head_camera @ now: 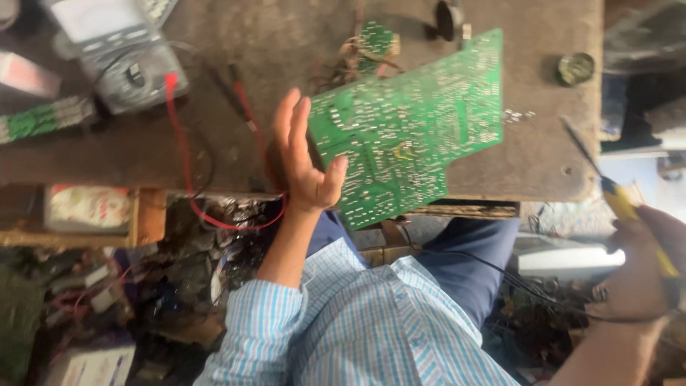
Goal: The person holds a green circuit board and uses a soldering iron to apply heat to various solder joints. The person repeatedly touches the iron to different points on the board while holding it steady with the other hand.
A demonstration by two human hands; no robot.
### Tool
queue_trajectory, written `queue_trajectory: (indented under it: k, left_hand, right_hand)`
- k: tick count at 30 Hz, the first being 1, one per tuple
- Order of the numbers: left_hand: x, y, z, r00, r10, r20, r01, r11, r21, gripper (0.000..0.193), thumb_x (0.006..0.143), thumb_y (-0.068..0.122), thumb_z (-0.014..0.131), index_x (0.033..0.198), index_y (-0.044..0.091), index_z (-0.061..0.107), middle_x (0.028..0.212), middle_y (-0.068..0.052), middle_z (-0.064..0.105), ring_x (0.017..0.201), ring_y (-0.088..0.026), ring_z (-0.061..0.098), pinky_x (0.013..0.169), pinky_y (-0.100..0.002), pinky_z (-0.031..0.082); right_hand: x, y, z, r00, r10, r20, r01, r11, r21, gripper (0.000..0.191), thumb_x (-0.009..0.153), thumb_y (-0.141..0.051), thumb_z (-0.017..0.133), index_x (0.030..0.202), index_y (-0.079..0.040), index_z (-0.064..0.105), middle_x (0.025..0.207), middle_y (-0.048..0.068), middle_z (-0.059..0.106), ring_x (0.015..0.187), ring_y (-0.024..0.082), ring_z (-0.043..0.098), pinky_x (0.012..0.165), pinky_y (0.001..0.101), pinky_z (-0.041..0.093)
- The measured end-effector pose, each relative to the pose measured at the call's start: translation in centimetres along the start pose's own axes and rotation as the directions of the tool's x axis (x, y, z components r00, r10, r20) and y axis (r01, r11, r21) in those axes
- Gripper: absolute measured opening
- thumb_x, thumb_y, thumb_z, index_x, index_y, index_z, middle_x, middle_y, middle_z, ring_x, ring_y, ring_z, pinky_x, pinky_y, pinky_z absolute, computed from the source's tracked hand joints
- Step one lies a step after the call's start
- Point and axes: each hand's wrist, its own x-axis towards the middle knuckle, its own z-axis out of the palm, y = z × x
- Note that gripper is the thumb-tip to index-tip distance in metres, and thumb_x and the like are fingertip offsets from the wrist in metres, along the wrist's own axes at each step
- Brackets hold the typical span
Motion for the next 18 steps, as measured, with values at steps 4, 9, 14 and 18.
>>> queue_trajectory:
  k: [4,9,14,18]
  left_hand:
    - [-0.5,0.6,-0.2,0.998,0.049,0.035,-0.051,0.998,0.045,0.078,0.095,0.038,0.065,0.158,0.001,0.038,0.167,-0.023,0.028,0.149,-0.036,0.036,0.128,-0.046,0.030]
    - [-0.4,1.1,-0.5,0.998,0.017,0.053,-0.019,1.000,0.023,0.078,0.094,0.031,0.065,0.159,0.000,0.036,0.163,-0.025,0.030,0.147,-0.036,0.041,0.126,-0.045,0.035]
    - [-0.3,1.0,-0.5,0.998,0.016,0.062,-0.019,0.999,0.033,0.079,0.094,0.027,0.066,0.159,-0.002,0.033,0.162,-0.026,0.034,0.145,-0.036,0.043,0.125,-0.045,0.036]
    - [-0.2,0.9,-0.5,0.997,0.012,0.070,-0.014,1.000,0.024,0.078,0.094,0.027,0.066,0.159,-0.003,0.034,0.160,-0.025,0.037,0.142,-0.035,0.045,0.124,-0.044,0.037]
  right_hand:
    - [-1.4,-1.8,0.8,0.987,-0.161,0.025,0.162,0.967,-0.199,0.017,0.105,0.002,0.071,0.122,0.004,0.073,0.099,0.013,0.073,0.083,0.013,0.068,0.076,0.0210,0.054]
    - [-0.7,-4.0,2.8,0.966,-0.245,0.086,0.260,0.925,-0.279,0.011,0.104,0.001,0.074,0.115,0.003,0.076,0.097,0.011,0.074,0.086,0.011,0.070,0.079,0.0206,0.055]
    - [0.7,-4.6,4.6,0.965,-0.244,0.100,0.262,0.931,-0.254,0.009,0.105,-0.001,0.075,0.113,0.003,0.076,0.094,0.011,0.074,0.082,0.010,0.069,0.074,0.0201,0.054]
    - [1.0,-4.8,5.2,0.960,-0.253,0.117,0.274,0.931,-0.242,0.008,0.108,-0.004,0.075,0.112,0.003,0.076,0.091,0.011,0.073,0.078,0.010,0.068,0.072,0.0195,0.053]
